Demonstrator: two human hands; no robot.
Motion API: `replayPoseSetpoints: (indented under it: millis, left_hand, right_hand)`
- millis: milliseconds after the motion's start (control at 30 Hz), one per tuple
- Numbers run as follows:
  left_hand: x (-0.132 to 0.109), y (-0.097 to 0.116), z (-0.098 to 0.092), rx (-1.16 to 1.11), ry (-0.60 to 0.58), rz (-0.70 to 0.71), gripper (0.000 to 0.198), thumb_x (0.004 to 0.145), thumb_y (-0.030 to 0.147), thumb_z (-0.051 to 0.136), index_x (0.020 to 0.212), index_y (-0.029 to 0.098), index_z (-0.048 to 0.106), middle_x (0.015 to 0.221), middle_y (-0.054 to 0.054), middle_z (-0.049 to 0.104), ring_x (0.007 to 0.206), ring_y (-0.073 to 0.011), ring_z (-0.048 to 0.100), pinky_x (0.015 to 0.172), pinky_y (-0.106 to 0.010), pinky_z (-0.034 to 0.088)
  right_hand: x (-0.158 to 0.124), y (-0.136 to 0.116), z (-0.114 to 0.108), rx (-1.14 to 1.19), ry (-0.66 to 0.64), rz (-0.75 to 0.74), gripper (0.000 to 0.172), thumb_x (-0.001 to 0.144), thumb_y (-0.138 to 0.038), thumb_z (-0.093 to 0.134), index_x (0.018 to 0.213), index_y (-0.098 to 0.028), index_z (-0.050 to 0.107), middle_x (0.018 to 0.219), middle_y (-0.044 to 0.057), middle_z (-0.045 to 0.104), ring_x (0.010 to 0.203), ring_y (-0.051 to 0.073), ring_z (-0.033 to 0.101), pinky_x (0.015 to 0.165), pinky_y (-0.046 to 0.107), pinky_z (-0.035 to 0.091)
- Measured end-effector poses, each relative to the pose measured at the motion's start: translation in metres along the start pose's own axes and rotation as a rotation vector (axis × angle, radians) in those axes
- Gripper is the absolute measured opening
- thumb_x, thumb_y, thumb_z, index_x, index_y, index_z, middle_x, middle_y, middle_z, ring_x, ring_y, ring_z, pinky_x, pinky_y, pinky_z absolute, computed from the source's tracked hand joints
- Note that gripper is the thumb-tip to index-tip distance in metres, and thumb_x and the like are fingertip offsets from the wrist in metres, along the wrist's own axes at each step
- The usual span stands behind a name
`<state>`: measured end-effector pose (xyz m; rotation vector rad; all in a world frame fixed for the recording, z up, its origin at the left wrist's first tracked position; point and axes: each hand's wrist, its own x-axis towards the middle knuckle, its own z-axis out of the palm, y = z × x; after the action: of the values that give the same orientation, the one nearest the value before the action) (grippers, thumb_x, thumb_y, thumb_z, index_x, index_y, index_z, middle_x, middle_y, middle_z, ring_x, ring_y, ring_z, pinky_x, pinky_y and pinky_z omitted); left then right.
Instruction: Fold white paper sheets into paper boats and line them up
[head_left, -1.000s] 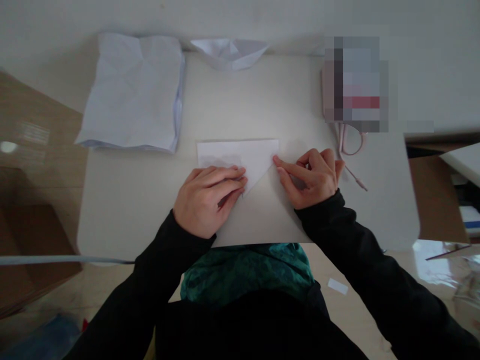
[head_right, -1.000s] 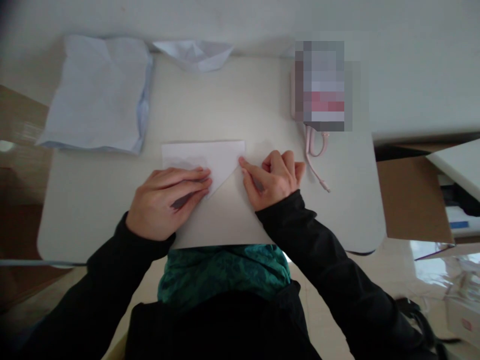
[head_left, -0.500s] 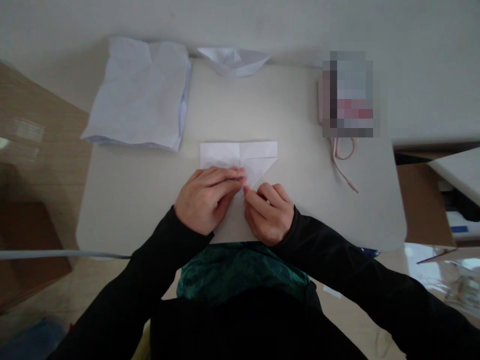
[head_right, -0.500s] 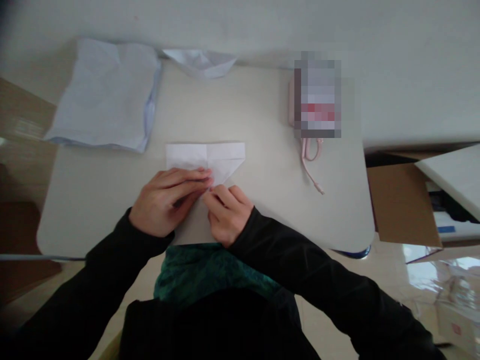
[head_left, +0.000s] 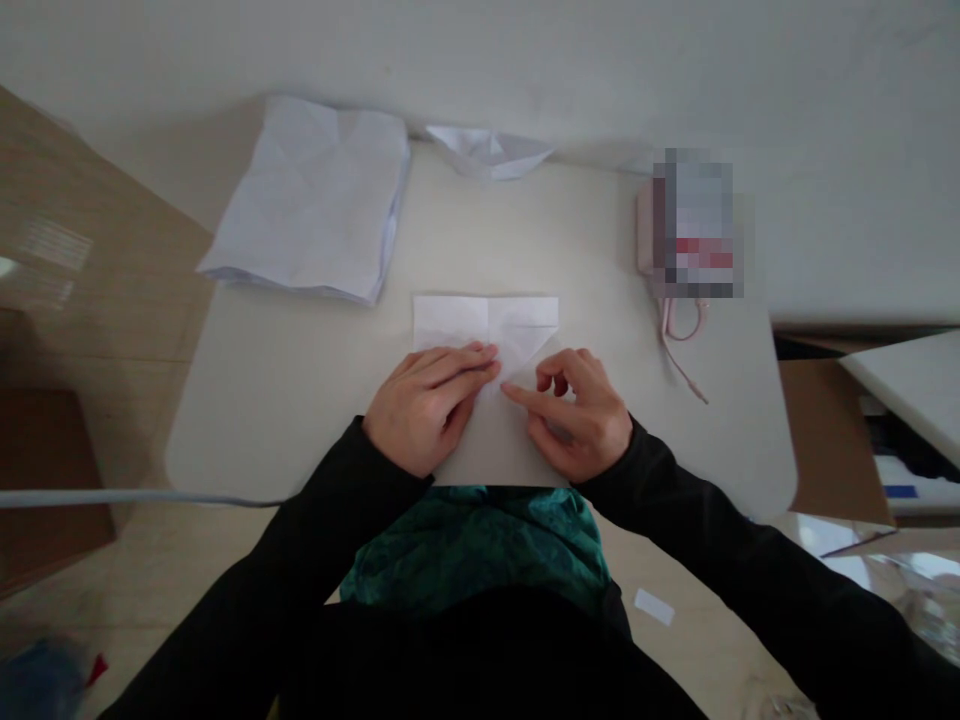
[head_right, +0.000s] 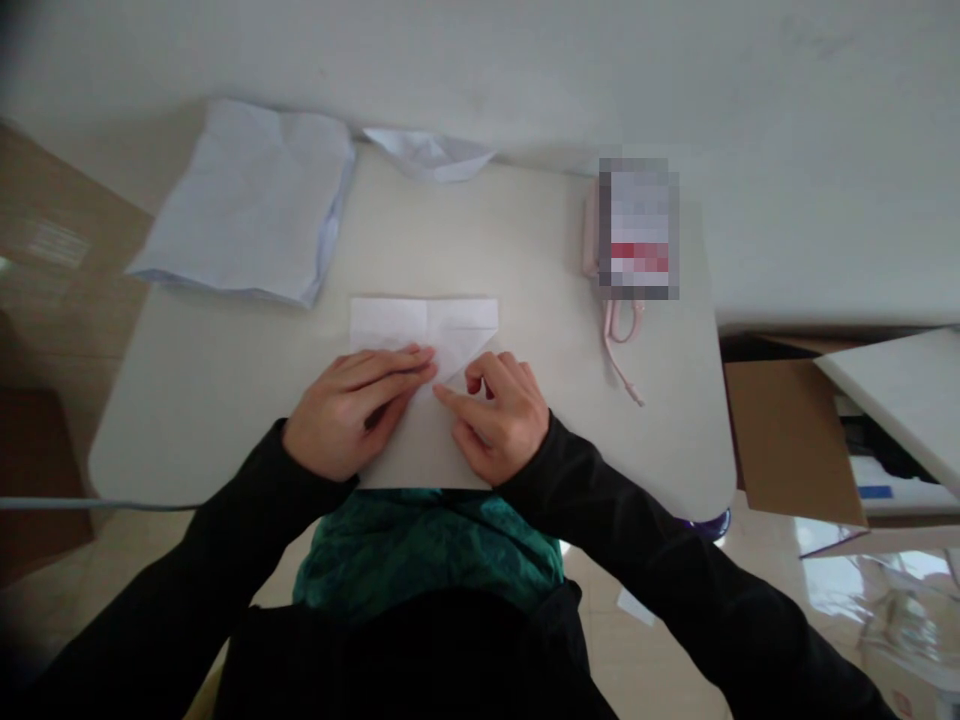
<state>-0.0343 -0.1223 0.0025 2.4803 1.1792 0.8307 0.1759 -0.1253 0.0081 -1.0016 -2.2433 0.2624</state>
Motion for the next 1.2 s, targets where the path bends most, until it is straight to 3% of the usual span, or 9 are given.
replayPoseSetpoints:
  millis: [233, 467, 600, 700, 833, 967, 1100, 1133, 1200]
  left_hand:
    - [-0.001, 0.001, 0.002, -0.035, 0.003, 0.013, 0.029, 0.089, 0.011, 0.05, 0.114, 0.015, 0.062, 0.124, -0.01, 0.063, 0.119, -0.0203, 0.057, 0.098, -0.04, 0.05]
    - [-0.003, 0.0, 0.003, -0.032, 0.01, 0.028, 0.029, 0.089, 0.011, 0.05, 0.117, 0.014, 0.06, 0.125, -0.011, 0.062, 0.12, -0.0211, 0.056, 0.1, -0.042, 0.05]
    - [-0.002, 0.002, 0.003, -0.057, 0.023, 0.023, 0.028, 0.09, 0.011, 0.05, 0.115, 0.014, 0.061, 0.123, -0.012, 0.063, 0.12, -0.0203, 0.056, 0.1, -0.04, 0.05]
    - [-0.001, 0.004, 0.002, -0.057, 0.027, 0.0, 0.028, 0.09, 0.011, 0.049, 0.115, 0.015, 0.061, 0.124, -0.011, 0.063, 0.12, -0.0203, 0.056, 0.1, -0.042, 0.05]
    - [-0.001, 0.004, 0.001, -0.06, 0.014, -0.02, 0.028, 0.09, 0.012, 0.049, 0.115, 0.015, 0.062, 0.125, -0.011, 0.062, 0.12, -0.0207, 0.056, 0.1, -0.042, 0.05]
    - [-0.001, 0.007, 0.0, -0.017, -0.004, 0.007, 0.029, 0.09, 0.01, 0.047, 0.114, 0.011, 0.062, 0.124, -0.013, 0.062, 0.119, -0.0214, 0.055, 0.098, -0.04, 0.051]
    - [-0.007, 0.022, -0.007, 0.174, -0.083, -0.041, 0.036, 0.088, 0.018, 0.052, 0.123, 0.01, 0.058, 0.129, -0.013, 0.059, 0.113, -0.025, 0.058, 0.091, -0.041, 0.051]
    - [-0.01, 0.027, -0.008, 0.222, -0.124, -0.07, 0.042, 0.087, 0.024, 0.055, 0.128, 0.012, 0.055, 0.134, -0.012, 0.056, 0.113, -0.0266, 0.057, 0.09, -0.043, 0.05]
    - [-0.019, 0.035, -0.012, 0.286, -0.15, -0.094, 0.056, 0.085, 0.037, 0.059, 0.136, 0.016, 0.048, 0.139, -0.011, 0.052, 0.111, -0.0293, 0.057, 0.087, -0.045, 0.047]
  right_hand:
    - [-0.004, 0.0, 0.009, -0.138, -0.015, -0.059, 0.028, 0.08, -0.014, 0.052, 0.095, -0.021, 0.073, 0.075, 0.004, 0.044, 0.072, 0.017, 0.04, 0.062, 0.032, 0.03]
    - [-0.002, 0.035, -0.002, -0.35, 0.018, 0.042, 0.031, 0.079, -0.014, 0.054, 0.099, -0.028, 0.073, 0.067, 0.002, 0.043, 0.068, 0.017, 0.037, 0.064, 0.032, 0.026]
    - [0.006, 0.044, -0.002, -0.508, 0.059, 0.135, 0.027, 0.079, -0.015, 0.054, 0.094, -0.026, 0.073, 0.064, 0.003, 0.047, 0.07, 0.019, 0.039, 0.065, 0.034, 0.026]
    - [0.013, 0.032, 0.003, -0.595, 0.102, 0.047, 0.021, 0.081, -0.014, 0.052, 0.085, -0.019, 0.072, 0.064, 0.005, 0.053, 0.07, 0.019, 0.04, 0.064, 0.035, 0.026]
    - [0.014, -0.003, 0.017, -0.442, 0.094, -0.239, 0.022, 0.079, -0.007, 0.053, 0.064, -0.015, 0.065, 0.06, 0.005, 0.054, 0.067, 0.017, 0.041, 0.058, 0.033, 0.029]
    - [0.013, -0.027, 0.021, -0.226, 0.068, -0.275, 0.024, 0.078, -0.007, 0.053, 0.056, -0.014, 0.061, 0.06, 0.006, 0.056, 0.065, 0.016, 0.044, 0.055, 0.032, 0.032]
    - [0.029, -0.005, 0.005, 0.188, -0.137, -0.097, 0.025, 0.075, -0.007, 0.046, 0.063, -0.017, 0.065, 0.06, 0.002, 0.056, 0.06, 0.012, 0.049, 0.056, 0.026, 0.042]
    - [0.033, 0.006, 0.001, 0.214, -0.122, -0.021, 0.025, 0.075, -0.006, 0.046, 0.069, -0.017, 0.067, 0.065, 0.002, 0.059, 0.061, 0.011, 0.051, 0.057, 0.026, 0.044]
    - [0.04, 0.027, -0.003, 0.207, -0.058, -0.019, 0.024, 0.072, -0.007, 0.048, 0.075, -0.018, 0.069, 0.076, 0.005, 0.063, 0.07, 0.014, 0.055, 0.062, 0.029, 0.046]
